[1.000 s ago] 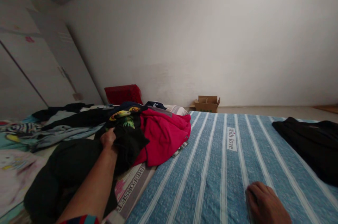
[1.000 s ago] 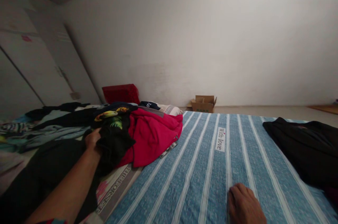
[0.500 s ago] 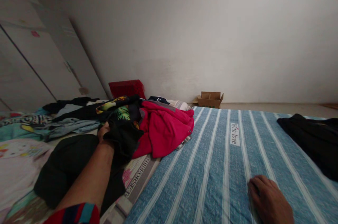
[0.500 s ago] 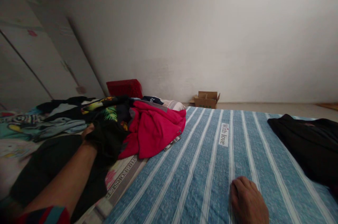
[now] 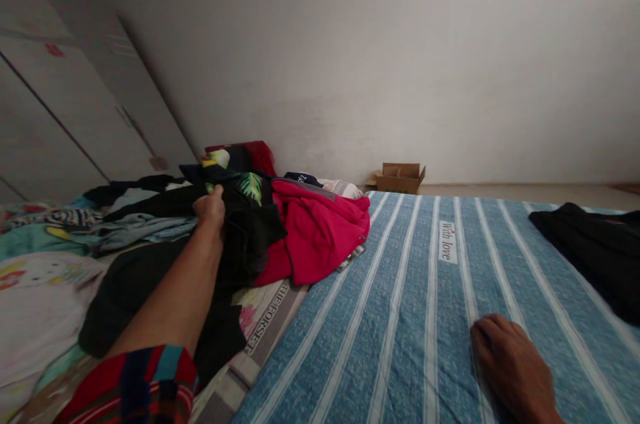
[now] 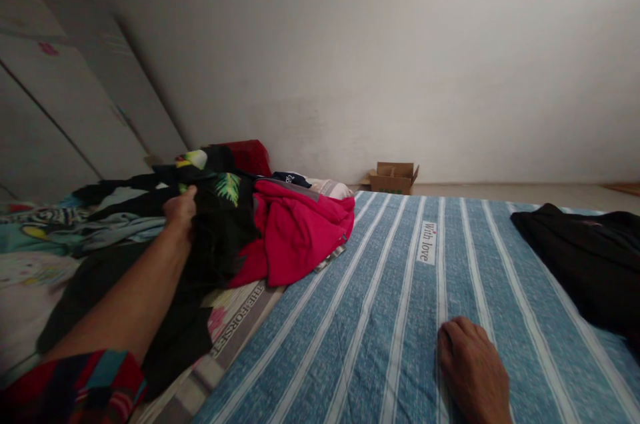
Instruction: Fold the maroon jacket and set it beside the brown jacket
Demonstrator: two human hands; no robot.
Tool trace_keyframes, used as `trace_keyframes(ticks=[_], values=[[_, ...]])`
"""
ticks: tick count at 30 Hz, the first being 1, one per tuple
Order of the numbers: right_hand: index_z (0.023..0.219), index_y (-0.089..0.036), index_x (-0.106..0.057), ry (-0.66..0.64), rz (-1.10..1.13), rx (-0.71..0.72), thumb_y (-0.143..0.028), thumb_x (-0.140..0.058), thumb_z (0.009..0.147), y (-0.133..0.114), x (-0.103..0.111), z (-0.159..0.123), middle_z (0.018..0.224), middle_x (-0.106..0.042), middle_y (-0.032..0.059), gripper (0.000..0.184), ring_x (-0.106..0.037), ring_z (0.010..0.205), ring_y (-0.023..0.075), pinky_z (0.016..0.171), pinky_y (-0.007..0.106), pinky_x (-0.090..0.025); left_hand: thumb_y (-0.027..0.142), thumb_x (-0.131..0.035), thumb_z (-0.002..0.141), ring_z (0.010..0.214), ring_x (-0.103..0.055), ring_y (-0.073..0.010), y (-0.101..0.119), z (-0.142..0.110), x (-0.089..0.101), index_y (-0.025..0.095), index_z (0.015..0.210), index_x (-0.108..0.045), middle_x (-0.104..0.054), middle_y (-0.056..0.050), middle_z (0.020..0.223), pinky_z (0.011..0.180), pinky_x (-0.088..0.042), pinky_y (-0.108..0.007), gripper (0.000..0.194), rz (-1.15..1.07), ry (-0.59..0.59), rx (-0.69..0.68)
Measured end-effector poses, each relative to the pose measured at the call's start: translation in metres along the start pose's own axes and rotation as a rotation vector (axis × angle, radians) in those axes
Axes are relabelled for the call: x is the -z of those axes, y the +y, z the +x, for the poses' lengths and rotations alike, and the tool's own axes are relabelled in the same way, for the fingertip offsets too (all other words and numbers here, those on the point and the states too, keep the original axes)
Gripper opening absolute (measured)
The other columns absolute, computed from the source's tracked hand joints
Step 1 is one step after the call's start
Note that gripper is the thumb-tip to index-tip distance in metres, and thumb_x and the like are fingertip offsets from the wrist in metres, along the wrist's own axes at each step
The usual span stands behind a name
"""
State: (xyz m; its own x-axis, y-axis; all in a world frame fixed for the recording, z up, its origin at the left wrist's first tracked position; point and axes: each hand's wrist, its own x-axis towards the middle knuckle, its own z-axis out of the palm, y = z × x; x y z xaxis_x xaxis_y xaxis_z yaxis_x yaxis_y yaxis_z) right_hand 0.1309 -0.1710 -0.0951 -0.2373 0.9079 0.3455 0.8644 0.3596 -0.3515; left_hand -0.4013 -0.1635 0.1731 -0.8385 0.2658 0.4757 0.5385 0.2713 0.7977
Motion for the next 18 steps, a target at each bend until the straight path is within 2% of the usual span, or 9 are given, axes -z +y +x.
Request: trace_keyframes(ticks=[3,6,8,9,12,15,18], values=[[0.077,-0.024,-0.064,0.005,-0.005,-0.004,-0.032,-0.040,0.085,-0.003,0.002,-0.001,0.086,-0.061,0.0029,0.027,-0.055,0.079,0.0182,0.071,0.030,-0.040,0.038,-0.051,0.081,0.067,-0.054,-0.0123,0.000,-0.024,-0.013,-0.001,0.101,-0.051,-0.060,-0.005,0.079,0.061,-0.047,-0.027,0.044,-0.058,-0.258,0.029],[0.076,-0.025,-0.063,-0.006,-0.017,-0.015,-0.032,-0.037,0.086,-0.006,0.005,-0.003,0.086,-0.061,0.0032,0.029,-0.055,0.080,0.0189,0.070,0.031,-0.040,0.040,-0.067,0.067,0.065,-0.059,-0.0139,-0.003,-0.049,-0.027,0.007,0.090,-0.058,-0.064,-0.003,0.073,0.062,-0.049,-0.027,0.041,-0.072,-0.547,-0.004],[0.075,-0.025,-0.063,-0.010,-0.008,-0.005,-0.033,-0.038,0.086,-0.006,0.004,-0.004,0.086,-0.062,0.0030,0.029,-0.055,0.080,0.0191,0.071,0.031,-0.040,0.038,-0.070,0.060,0.067,-0.060,-0.0160,-0.005,-0.062,-0.035,0.011,0.081,-0.060,-0.065,-0.002,0.070,0.062,-0.049,-0.027,0.036,0.018,-0.675,-0.103],[0.075,-0.025,-0.064,-0.005,0.000,0.005,-0.032,-0.038,0.085,-0.006,0.004,-0.004,0.086,-0.062,0.0031,0.028,-0.055,0.081,0.0192,0.072,0.031,-0.040,0.038,-0.068,0.061,0.069,-0.061,-0.0163,-0.005,-0.067,-0.039,0.013,0.078,-0.061,-0.065,-0.002,0.071,0.064,-0.048,-0.027,0.031,0.134,-0.720,-0.227],[0.076,-0.024,-0.064,0.019,0.018,0.021,-0.032,-0.040,0.085,-0.004,0.001,-0.005,0.088,-0.062,0.0036,0.028,-0.056,0.083,0.0196,0.074,0.031,-0.041,0.033,-0.062,0.064,0.072,-0.060,-0.0167,-0.006,-0.078,-0.045,0.017,0.071,-0.061,-0.064,-0.001,0.072,0.068,-0.047,-0.026,0.018,0.378,-0.756,-0.476],[0.076,-0.024,-0.064,0.013,0.026,0.020,-0.033,-0.039,0.085,-0.002,-0.001,-0.004,0.087,-0.062,0.0037,0.029,-0.056,0.082,0.0195,0.073,0.032,-0.041,0.028,-0.060,0.066,0.075,-0.060,-0.0170,-0.009,-0.085,-0.042,0.019,0.071,-0.061,-0.065,-0.001,0.075,0.072,-0.045,-0.026,0.011,0.436,-0.747,-0.536],[0.074,-0.025,-0.064,-0.016,0.032,0.009,-0.033,-0.040,0.084,-0.001,-0.001,-0.003,0.085,-0.062,0.0029,0.028,-0.056,0.080,0.0190,0.073,0.032,-0.040,0.025,-0.056,0.069,0.084,-0.060,-0.0180,-0.015,-0.091,-0.032,0.020,0.079,-0.062,-0.065,-0.002,0.086,0.078,-0.044,-0.027,0.013,0.504,-0.717,-0.591]])
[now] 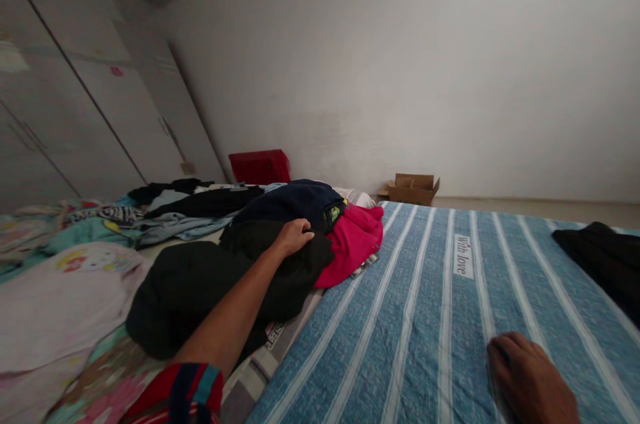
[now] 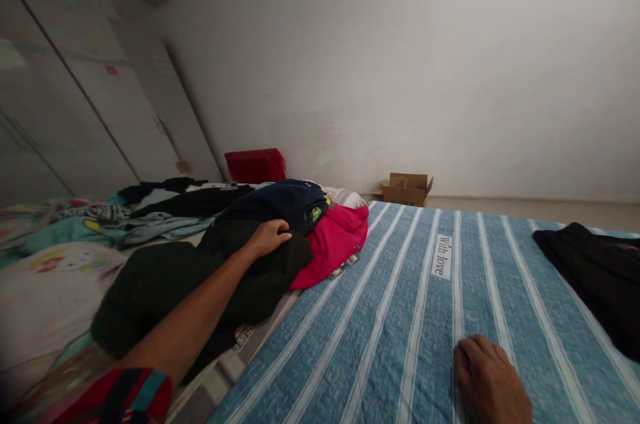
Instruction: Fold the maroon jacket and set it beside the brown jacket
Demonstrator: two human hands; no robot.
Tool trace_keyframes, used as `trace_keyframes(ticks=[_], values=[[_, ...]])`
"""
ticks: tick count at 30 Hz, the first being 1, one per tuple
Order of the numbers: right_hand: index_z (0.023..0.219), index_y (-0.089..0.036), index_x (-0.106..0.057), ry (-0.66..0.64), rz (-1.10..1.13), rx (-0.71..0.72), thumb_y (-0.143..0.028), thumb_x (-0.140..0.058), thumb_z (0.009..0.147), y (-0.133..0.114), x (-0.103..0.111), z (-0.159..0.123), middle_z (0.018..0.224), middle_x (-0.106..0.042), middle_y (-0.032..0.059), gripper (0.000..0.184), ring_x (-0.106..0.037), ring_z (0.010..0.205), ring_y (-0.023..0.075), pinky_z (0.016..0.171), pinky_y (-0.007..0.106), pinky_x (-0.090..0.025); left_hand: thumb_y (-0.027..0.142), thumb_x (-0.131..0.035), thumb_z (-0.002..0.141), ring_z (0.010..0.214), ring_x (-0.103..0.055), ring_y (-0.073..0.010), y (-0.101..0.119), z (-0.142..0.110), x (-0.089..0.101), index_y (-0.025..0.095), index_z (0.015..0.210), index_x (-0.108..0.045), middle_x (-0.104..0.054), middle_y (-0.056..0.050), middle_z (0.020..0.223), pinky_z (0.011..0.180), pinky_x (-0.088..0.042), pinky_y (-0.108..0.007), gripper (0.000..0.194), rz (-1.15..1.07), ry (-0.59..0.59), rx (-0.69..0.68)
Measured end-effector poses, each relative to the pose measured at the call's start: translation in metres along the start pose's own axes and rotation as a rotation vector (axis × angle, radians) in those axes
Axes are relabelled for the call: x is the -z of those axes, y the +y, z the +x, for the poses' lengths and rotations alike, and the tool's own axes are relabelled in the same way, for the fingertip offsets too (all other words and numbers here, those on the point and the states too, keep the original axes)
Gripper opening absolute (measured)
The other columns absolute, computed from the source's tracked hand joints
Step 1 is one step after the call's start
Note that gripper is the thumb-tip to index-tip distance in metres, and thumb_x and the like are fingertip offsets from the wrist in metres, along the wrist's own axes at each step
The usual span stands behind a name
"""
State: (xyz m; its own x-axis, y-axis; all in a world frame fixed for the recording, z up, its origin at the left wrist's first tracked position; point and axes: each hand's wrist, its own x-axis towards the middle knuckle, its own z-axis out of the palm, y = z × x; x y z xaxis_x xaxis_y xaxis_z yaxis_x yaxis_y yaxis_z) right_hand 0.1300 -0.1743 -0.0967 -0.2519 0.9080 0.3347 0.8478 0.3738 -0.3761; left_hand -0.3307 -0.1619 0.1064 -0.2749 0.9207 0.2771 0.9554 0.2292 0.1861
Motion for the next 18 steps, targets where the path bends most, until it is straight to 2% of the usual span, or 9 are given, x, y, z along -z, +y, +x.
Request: trace_keyframes(ticks=[5,9,12,14,18], values=[[0.074,-0.025,-0.064,-0.015,0.011,0.009,-0.034,-0.038,0.084,0.001,0.001,0.000,0.084,-0.062,0.0032,0.029,-0.056,0.079,0.0193,0.073,0.032,-0.040,0.018,-0.051,0.073,0.104,-0.055,-0.0214,-0.013,-0.018,0.003,0.018,0.104,-0.059,-0.061,-0.008,0.110,0.092,-0.041,-0.030,0.032,0.138,0.022,0.046],[0.074,-0.024,-0.064,-0.018,-0.005,0.017,-0.033,-0.036,0.085,0.001,0.002,-0.001,0.084,-0.061,0.0036,0.031,-0.056,0.079,0.0196,0.073,0.032,-0.040,0.006,-0.045,0.071,0.124,-0.041,-0.0264,-0.027,-0.028,0.008,0.016,0.121,-0.051,-0.049,-0.012,0.129,0.099,-0.036,-0.038,0.052,0.243,0.043,0.124],[0.075,-0.024,-0.064,-0.020,-0.020,0.016,-0.033,-0.037,0.085,0.001,0.001,-0.001,0.084,-0.061,0.0039,0.030,-0.055,0.079,0.0194,0.072,0.032,-0.040,0.003,-0.044,0.070,0.134,-0.025,-0.0284,-0.037,-0.030,0.012,0.020,0.132,-0.040,-0.037,-0.011,0.141,0.102,-0.033,-0.047,0.064,0.356,-0.017,0.179],[0.076,-0.024,-0.064,-0.009,-0.024,0.011,-0.033,-0.038,0.085,0.001,0.001,0.000,0.086,-0.062,0.0041,0.029,-0.055,0.080,0.0194,0.071,0.031,-0.040,0.004,-0.045,0.071,0.135,-0.021,-0.0297,-0.043,-0.030,0.013,0.022,0.137,-0.032,-0.030,-0.010,0.146,0.101,-0.033,-0.052,0.070,0.400,-0.070,0.219],[0.079,-0.023,-0.065,-0.009,-0.033,0.010,-0.032,-0.036,0.087,-0.001,0.002,0.000,0.088,-0.061,0.0044,0.030,-0.055,0.082,0.0194,0.072,0.031,-0.039,0.002,-0.046,0.070,0.138,-0.015,-0.0290,-0.050,-0.025,0.014,0.028,0.141,-0.024,-0.021,-0.009,0.150,0.102,-0.030,-0.052,0.079,0.398,-0.116,0.209]])
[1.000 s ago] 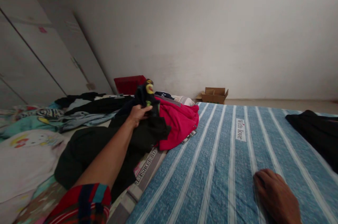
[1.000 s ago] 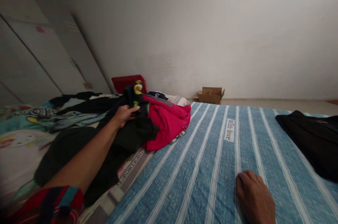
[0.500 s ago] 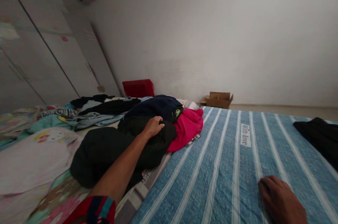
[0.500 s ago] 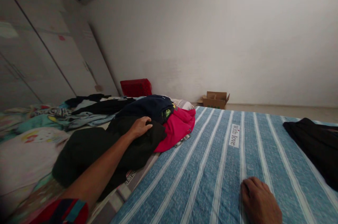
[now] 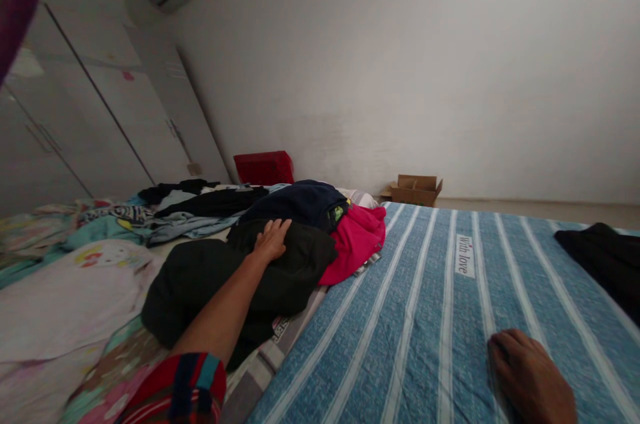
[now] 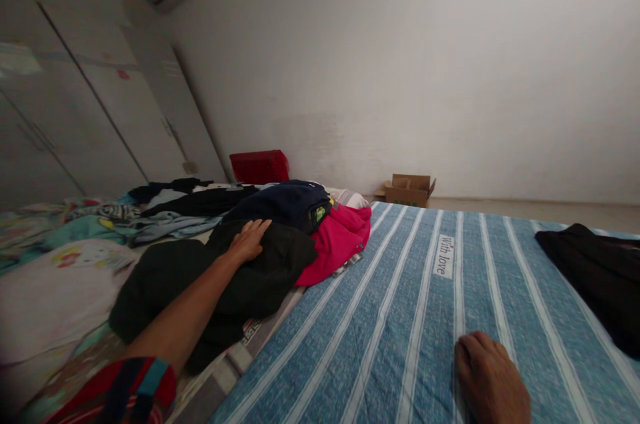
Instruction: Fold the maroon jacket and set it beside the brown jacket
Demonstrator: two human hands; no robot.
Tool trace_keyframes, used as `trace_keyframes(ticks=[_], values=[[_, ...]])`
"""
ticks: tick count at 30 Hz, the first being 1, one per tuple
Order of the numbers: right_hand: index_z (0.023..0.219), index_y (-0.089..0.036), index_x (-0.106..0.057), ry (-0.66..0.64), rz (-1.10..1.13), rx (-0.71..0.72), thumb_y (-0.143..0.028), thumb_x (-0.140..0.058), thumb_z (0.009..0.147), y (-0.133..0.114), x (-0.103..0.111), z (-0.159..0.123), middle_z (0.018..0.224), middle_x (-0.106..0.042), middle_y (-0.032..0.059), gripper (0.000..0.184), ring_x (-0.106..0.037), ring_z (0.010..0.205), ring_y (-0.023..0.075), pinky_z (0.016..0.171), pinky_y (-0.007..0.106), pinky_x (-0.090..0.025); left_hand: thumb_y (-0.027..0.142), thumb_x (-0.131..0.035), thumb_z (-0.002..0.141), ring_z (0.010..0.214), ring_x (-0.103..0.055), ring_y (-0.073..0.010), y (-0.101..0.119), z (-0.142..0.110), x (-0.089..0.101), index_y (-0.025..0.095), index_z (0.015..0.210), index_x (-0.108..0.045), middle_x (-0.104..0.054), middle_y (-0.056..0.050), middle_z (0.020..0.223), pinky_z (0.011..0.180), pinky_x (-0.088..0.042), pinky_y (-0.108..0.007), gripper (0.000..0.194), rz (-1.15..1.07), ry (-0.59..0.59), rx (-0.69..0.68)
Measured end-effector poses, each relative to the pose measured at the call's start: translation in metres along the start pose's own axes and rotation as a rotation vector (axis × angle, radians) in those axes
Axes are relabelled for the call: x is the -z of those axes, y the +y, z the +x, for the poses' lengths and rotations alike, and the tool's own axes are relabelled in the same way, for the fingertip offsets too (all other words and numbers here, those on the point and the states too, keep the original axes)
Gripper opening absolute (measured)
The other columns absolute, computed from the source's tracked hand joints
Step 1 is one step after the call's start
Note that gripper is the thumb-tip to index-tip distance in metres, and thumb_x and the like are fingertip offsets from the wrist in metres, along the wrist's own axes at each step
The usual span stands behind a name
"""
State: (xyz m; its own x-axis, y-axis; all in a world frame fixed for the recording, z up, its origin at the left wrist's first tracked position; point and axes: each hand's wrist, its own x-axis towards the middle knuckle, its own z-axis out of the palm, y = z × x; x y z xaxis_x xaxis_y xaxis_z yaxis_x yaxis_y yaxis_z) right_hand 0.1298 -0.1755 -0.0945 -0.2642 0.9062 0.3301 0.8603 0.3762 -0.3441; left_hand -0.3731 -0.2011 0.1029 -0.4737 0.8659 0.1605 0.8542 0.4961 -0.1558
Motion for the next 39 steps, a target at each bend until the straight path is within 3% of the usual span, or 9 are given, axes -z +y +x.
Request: trace_keyframes(ticks=[4,8,12,18,24,27,31,35,39], values=[[0.078,-0.023,-0.064,-0.034,-0.024,-0.022,-0.031,-0.034,0.088,-0.004,0.002,0.001,0.086,-0.061,0.0042,0.032,-0.054,0.082,0.0194,0.073,0.032,-0.038,-0.001,-0.046,0.067,0.139,-0.012,-0.0275,0.002,0.007,0.004,0.030,0.139,-0.027,-0.017,-0.007,0.152,0.103,-0.029,-0.051,0.080,0.058,-0.058,-0.069],[0.078,-0.023,-0.064,-0.068,-0.027,-0.043,-0.030,-0.034,0.088,-0.005,0.003,0.003,0.087,-0.060,0.0041,0.032,-0.054,0.082,0.0193,0.074,0.032,-0.037,0.003,-0.045,0.070,0.134,-0.026,-0.0251,0.010,0.010,0.013,0.021,0.121,-0.048,-0.042,-0.008,0.139,0.099,-0.036,-0.042,0.053,0.120,-0.042,-0.081],[0.079,-0.023,-0.064,-0.077,-0.032,-0.052,-0.029,-0.036,0.087,-0.004,0.002,0.005,0.089,-0.060,0.0041,0.030,-0.054,0.083,0.0193,0.073,0.031,-0.037,0.006,-0.040,0.074,0.114,-0.050,-0.0299,0.015,0.001,0.018,0.013,0.106,-0.055,-0.059,-0.016,0.115,0.088,-0.042,-0.043,0.035,0.135,0.025,-0.004],[0.077,-0.022,-0.064,-0.039,-0.062,-0.059,-0.026,-0.038,0.087,-0.009,0.005,0.005,0.086,-0.059,0.0039,0.028,-0.054,0.082,0.0193,0.072,0.031,-0.036,0.012,-0.041,0.073,0.091,-0.062,-0.0301,0.009,-0.021,0.034,0.017,0.090,-0.057,-0.066,-0.015,0.093,0.066,-0.045,-0.034,0.023,0.061,0.115,0.133],[0.076,-0.022,-0.063,-0.048,-0.062,-0.065,-0.025,-0.037,0.088,-0.013,0.008,0.006,0.085,-0.059,0.0034,0.028,-0.053,0.082,0.0186,0.072,0.030,-0.035,0.024,-0.048,0.072,0.066,-0.058,-0.0211,0.025,-0.040,0.080,0.021,0.067,-0.048,-0.056,-0.003,0.062,0.057,-0.039,-0.027,0.006,-0.317,0.661,0.245],[0.078,-0.022,-0.063,-0.055,-0.058,-0.068,-0.025,-0.036,0.088,-0.013,0.008,0.006,0.087,-0.059,0.0037,0.029,-0.053,0.084,0.0188,0.073,0.030,-0.035,0.021,-0.050,0.070,0.057,-0.049,-0.0135,0.050,-0.058,0.106,0.021,0.061,-0.041,-0.045,0.004,0.055,0.058,-0.038,-0.024,0.012,-0.542,0.937,0.034],[0.079,-0.021,-0.063,-0.067,-0.059,-0.070,-0.027,-0.035,0.088,-0.011,0.007,0.005,0.087,-0.058,0.0045,0.030,-0.053,0.084,0.0195,0.073,0.031,-0.036,0.020,-0.054,0.070,0.062,-0.051,-0.0120,0.107,-0.093,0.125,0.019,0.066,-0.047,-0.051,0.003,0.063,0.062,-0.040,-0.024,0.009,-0.791,1.120,-0.289],[0.081,-0.021,-0.064,-0.072,-0.031,-0.056,-0.029,-0.034,0.088,-0.008,0.005,0.005,0.089,-0.059,0.0055,0.032,-0.053,0.085,0.0201,0.074,0.031,-0.037,0.021,-0.054,0.076,0.064,-0.053,-0.0134,0.189,-0.128,0.104,0.020,0.069,-0.047,-0.055,0.001,0.067,0.061,-0.042,-0.025,0.010,-0.980,0.827,-0.487],[0.079,-0.022,-0.064,-0.080,0.007,-0.062,-0.031,-0.034,0.086,-0.007,0.007,0.004,0.088,-0.059,0.0053,0.032,-0.054,0.085,0.0199,0.073,0.030,-0.038,0.014,-0.053,0.073,0.072,-0.058,-0.0172,0.249,-0.154,0.061,0.021,0.076,-0.047,-0.059,-0.003,0.074,0.063,-0.045,-0.027,0.010,-0.844,0.210,-0.771]])
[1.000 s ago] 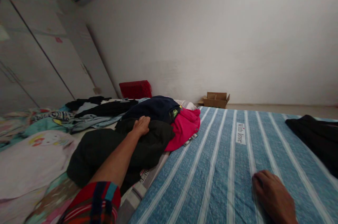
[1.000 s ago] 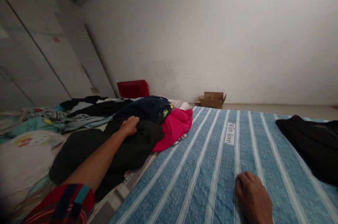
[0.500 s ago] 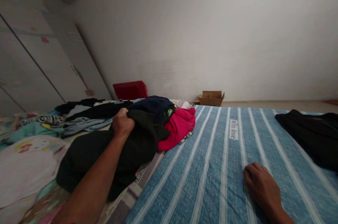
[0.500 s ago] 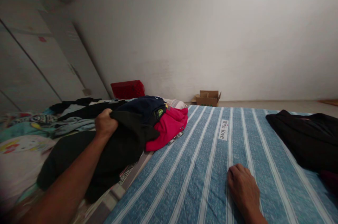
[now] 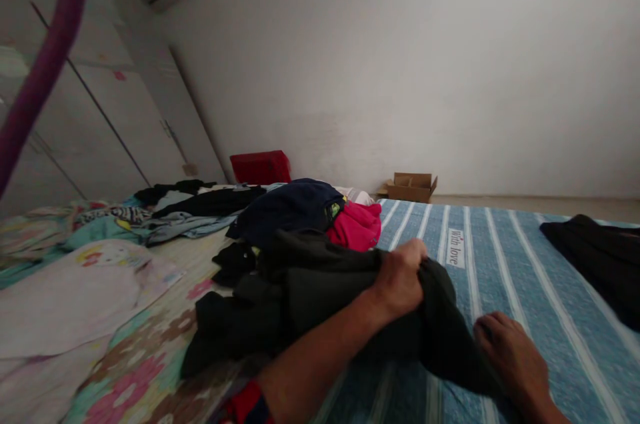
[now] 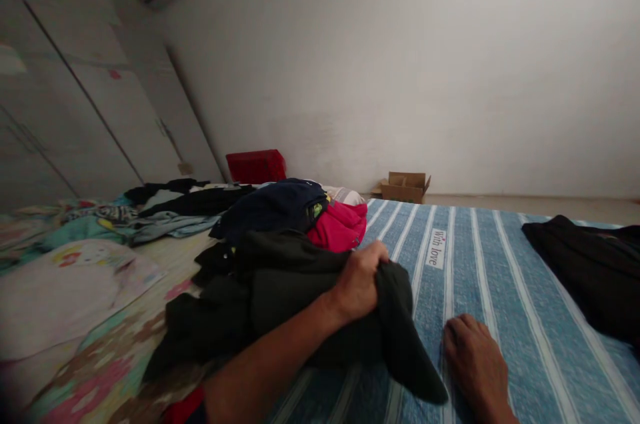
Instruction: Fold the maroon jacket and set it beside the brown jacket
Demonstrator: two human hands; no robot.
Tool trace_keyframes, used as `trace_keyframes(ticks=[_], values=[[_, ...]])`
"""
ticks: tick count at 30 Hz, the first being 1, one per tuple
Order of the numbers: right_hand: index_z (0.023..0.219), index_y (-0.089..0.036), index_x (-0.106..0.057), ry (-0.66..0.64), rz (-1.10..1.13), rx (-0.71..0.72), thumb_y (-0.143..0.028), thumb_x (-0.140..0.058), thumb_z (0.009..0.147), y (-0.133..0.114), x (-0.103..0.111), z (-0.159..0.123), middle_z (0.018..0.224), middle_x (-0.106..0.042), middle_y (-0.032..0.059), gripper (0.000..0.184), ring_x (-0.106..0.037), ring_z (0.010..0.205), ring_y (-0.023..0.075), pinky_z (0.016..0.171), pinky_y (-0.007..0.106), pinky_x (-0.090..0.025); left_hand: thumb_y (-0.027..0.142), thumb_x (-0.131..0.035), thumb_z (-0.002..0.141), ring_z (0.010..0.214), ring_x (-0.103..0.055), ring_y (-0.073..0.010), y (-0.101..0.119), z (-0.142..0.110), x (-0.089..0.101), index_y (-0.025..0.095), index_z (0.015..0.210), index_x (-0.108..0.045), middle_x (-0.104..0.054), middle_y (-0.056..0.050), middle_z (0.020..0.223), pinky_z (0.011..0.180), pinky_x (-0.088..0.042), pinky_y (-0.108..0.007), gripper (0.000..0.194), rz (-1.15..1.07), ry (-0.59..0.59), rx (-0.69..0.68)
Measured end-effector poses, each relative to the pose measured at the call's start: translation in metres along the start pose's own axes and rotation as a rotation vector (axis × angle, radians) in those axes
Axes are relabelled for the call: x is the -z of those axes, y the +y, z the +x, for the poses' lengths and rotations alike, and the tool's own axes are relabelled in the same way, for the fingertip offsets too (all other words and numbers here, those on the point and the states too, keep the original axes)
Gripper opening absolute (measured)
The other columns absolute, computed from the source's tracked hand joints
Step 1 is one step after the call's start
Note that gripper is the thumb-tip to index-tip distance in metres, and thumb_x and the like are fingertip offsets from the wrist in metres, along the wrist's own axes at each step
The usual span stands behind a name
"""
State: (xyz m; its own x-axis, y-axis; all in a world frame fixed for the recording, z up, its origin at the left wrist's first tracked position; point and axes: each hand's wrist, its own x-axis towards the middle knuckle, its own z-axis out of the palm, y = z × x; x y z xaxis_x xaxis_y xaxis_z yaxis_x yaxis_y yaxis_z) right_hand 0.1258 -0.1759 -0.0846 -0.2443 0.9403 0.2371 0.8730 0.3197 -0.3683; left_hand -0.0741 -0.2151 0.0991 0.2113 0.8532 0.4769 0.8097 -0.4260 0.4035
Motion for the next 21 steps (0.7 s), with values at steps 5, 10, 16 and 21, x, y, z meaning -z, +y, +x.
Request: trace_keyframes(ticks=[5,10,16,21], values=[[0.077,-0.025,-0.063,-0.097,0.080,-0.029,-0.031,-0.037,0.082,0.002,0.008,-0.001,0.094,-0.060,0.0035,0.027,-0.053,0.090,0.0199,0.068,0.028,-0.038,0.032,-0.063,0.071,0.111,-0.051,-0.0227,-0.007,-0.021,0.001,0.020,0.111,-0.050,-0.055,-0.007,0.117,0.092,-0.042,-0.032,0.043,0.113,-0.602,-0.115],[0.081,-0.026,-0.063,-0.130,0.105,-0.039,-0.031,-0.041,0.077,0.007,0.010,0.000,0.096,-0.061,0.0022,0.023,-0.053,0.093,0.0211,0.066,0.028,-0.038,0.026,-0.056,0.076,0.120,-0.042,-0.0240,-0.046,-0.043,0.064,0.022,0.110,-0.051,-0.051,-0.008,0.125,0.099,-0.035,-0.038,0.035,0.471,-0.319,0.291],[0.079,-0.026,-0.063,-0.039,0.090,-0.029,-0.029,-0.038,0.079,0.004,0.008,-0.004,0.094,-0.062,0.0031,0.025,-0.054,0.090,0.0215,0.065,0.029,-0.038,0.041,-0.063,0.068,0.123,-0.038,-0.0347,-0.104,-0.080,0.098,0.019,0.120,-0.042,-0.042,-0.015,0.131,0.090,-0.039,-0.044,0.061,0.710,-0.134,0.860],[0.083,-0.026,-0.064,-0.012,0.103,-0.015,-0.027,-0.038,0.079,0.002,0.009,-0.007,0.095,-0.062,0.0035,0.026,-0.053,0.093,0.0221,0.068,0.030,-0.039,0.045,-0.063,0.069,0.093,-0.061,-0.0325,-0.130,-0.093,0.088,0.015,0.124,-0.034,-0.056,-0.021,0.113,0.069,-0.045,-0.036,0.069,0.625,-0.072,0.952]])
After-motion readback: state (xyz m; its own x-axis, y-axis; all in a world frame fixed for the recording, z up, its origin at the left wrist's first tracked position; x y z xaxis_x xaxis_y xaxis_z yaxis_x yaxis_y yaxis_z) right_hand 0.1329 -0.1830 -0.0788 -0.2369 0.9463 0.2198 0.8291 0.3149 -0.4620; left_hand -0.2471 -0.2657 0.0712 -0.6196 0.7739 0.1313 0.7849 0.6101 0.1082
